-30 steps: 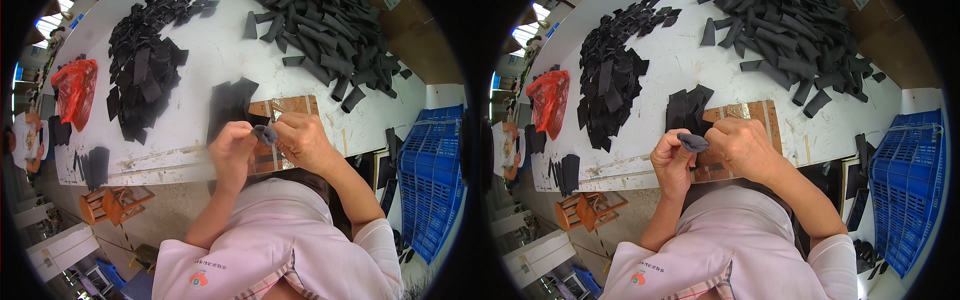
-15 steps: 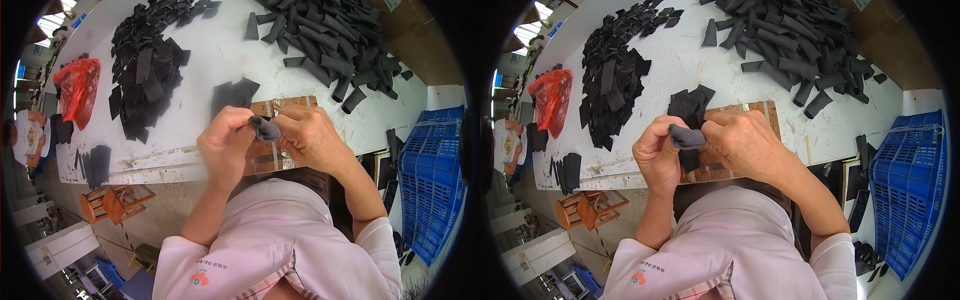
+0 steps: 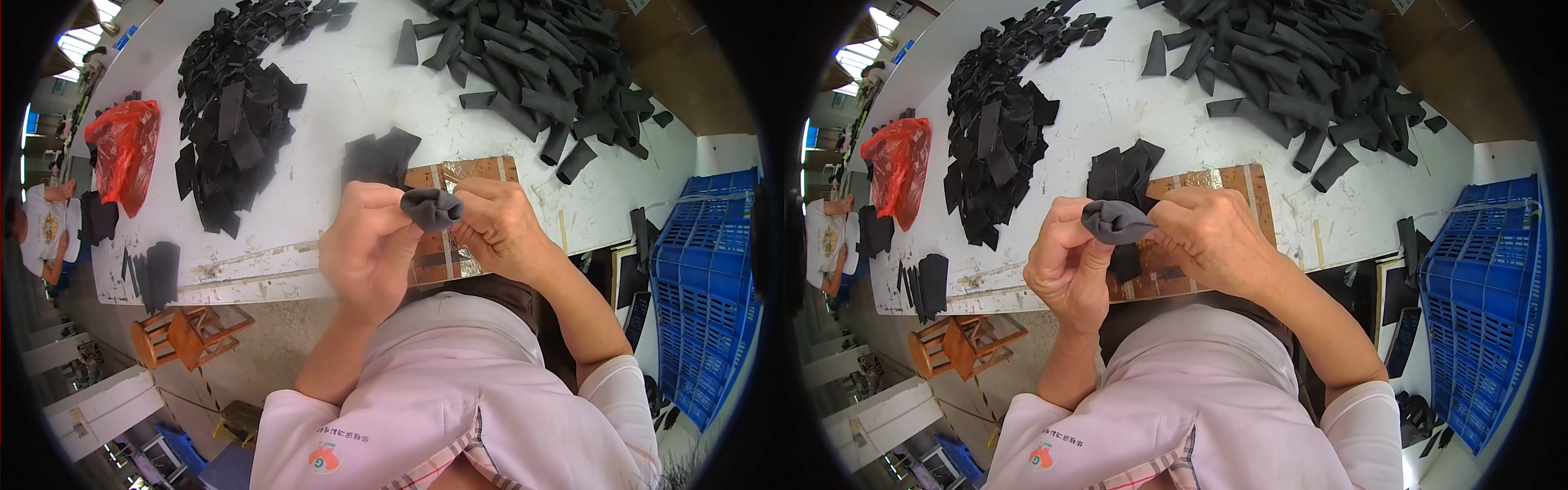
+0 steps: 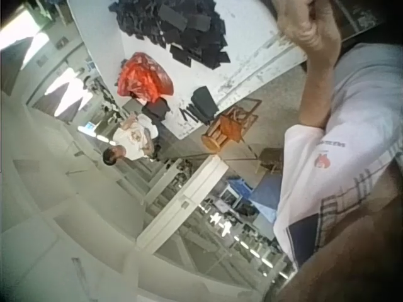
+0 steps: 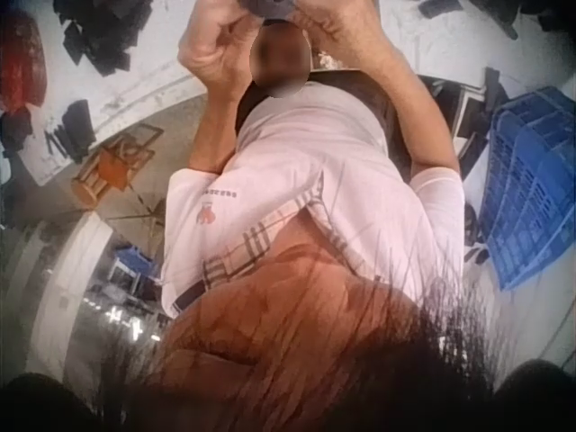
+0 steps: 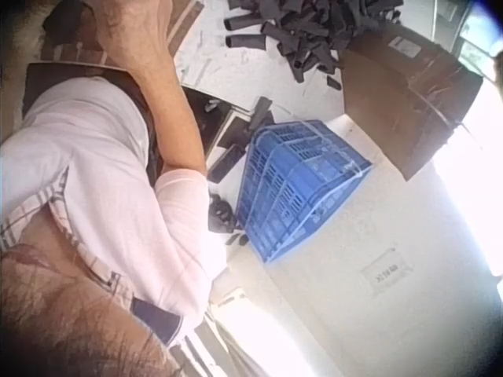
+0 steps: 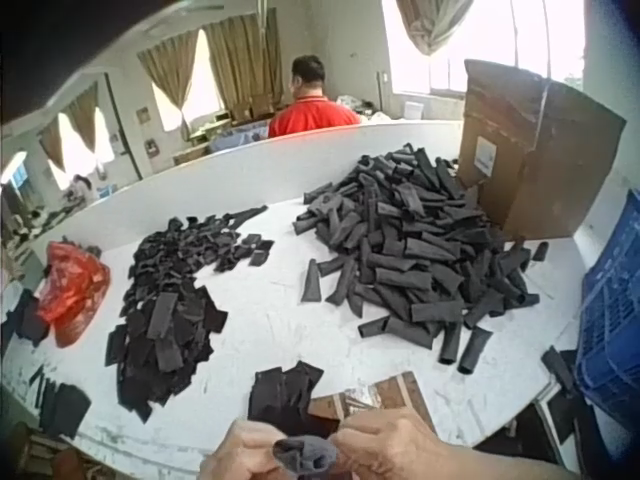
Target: Manually preparing and assembling small black rubber components at a workbench.
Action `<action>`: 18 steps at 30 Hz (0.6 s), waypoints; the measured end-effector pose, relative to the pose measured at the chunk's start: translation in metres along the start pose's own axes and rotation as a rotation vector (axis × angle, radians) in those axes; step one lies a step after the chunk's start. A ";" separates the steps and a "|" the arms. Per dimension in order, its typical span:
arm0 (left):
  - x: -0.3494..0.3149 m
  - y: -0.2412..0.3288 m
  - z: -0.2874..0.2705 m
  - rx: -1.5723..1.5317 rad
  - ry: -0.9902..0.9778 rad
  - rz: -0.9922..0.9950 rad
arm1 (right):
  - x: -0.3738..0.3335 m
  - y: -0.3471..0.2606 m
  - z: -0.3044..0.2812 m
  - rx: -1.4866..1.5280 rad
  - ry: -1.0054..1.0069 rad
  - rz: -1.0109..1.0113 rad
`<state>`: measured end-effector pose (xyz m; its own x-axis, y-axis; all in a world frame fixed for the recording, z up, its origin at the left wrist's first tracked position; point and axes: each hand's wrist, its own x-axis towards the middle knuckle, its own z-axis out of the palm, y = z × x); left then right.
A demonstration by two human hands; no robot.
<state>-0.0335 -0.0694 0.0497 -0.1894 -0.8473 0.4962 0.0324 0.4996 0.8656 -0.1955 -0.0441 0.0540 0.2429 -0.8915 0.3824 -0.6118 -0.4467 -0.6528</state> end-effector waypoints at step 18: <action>-0.006 -0.014 0.014 -0.397 0.000 -0.282 | -0.016 0.014 0.019 -0.198 -0.097 0.067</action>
<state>-0.0463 -0.0688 0.0336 -0.2443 -0.9398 0.2390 0.3519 0.1437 0.9249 -0.1939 -0.0373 0.0264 0.2622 -0.9259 0.2718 -0.7627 -0.3714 -0.5295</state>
